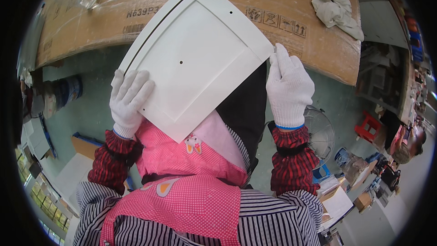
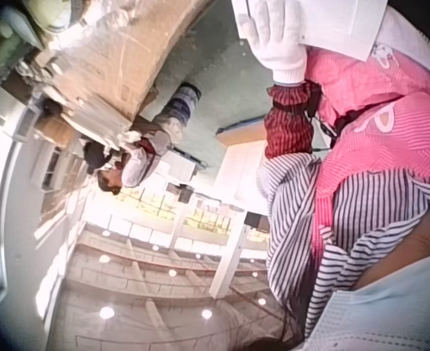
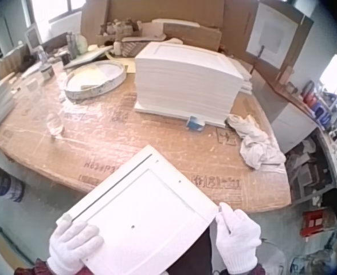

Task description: Cleaning and inspecting white furniture panels using a cloth and small tool.

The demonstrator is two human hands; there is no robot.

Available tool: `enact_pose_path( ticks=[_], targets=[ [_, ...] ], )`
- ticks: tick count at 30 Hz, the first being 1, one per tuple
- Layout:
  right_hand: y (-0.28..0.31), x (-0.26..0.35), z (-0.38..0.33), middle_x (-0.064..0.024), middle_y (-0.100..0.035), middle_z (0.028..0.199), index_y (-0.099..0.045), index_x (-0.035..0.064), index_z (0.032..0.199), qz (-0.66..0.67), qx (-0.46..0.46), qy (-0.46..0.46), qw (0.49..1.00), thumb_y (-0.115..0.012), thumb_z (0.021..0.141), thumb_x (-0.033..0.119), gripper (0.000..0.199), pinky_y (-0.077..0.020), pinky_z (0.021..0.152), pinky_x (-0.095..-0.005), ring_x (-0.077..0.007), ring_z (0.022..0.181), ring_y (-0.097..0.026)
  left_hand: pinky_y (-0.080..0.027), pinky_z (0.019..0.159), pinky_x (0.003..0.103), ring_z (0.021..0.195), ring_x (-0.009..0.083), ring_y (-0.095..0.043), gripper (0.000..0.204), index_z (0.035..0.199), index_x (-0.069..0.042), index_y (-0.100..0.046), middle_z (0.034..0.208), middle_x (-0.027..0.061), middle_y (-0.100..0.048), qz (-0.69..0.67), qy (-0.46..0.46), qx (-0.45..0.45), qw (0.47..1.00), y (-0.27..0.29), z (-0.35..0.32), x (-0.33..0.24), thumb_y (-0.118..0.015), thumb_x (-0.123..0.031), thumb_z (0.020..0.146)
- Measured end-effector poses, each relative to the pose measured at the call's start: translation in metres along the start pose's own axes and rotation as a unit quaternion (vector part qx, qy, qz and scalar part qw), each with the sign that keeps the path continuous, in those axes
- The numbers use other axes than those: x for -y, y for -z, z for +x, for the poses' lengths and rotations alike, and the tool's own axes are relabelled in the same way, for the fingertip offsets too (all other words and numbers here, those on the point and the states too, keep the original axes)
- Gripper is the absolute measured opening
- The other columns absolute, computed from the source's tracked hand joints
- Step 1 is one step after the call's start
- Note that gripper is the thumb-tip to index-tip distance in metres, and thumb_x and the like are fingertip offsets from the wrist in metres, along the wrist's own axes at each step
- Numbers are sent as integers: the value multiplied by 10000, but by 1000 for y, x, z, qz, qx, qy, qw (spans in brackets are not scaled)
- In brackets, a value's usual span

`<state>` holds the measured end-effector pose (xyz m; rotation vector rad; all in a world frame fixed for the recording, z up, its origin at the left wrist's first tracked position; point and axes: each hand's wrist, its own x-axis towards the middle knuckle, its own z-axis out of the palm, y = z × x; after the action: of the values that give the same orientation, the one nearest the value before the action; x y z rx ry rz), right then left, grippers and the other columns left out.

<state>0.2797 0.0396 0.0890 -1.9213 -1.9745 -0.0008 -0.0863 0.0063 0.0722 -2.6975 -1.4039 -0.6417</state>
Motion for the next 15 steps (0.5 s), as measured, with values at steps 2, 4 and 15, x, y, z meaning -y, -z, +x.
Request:
enact_pose_path(
  ticks=[2,4,15],
  targets=[
    [-3,6,-1,-95,-649,832,-729,133,1229,-7,-14,20,1000,-698,955,152,276,-521,589,-370,-280,650,-642,-464,1078,564,1136,330,-685,297,1106,-115,-695,1193,110,-729,2,0,1,1000,-1,1,0,-679,-123,810],
    [0,25,-6,-84,-651,843,-718,129,1248,-10,22,15,1000,-704,948,145,301,-522,588,-365,-276,649,-641,-466,1076,560,1131,328,-688,297,1103,-116,-699,1189,109,-732,6,1,5,1000,0,0,0,-684,-122,807],
    [7,62,-46,-79,-651,841,-706,116,1308,79,120,139,980,-754,845,59,469,-534,611,-361,-259,668,-653,-473,1071,555,1126,313,-694,312,1124,-142,-703,1198,90,-736,3,-2,-13,1000,-2,0,1,-696,-126,812]
  ],
)
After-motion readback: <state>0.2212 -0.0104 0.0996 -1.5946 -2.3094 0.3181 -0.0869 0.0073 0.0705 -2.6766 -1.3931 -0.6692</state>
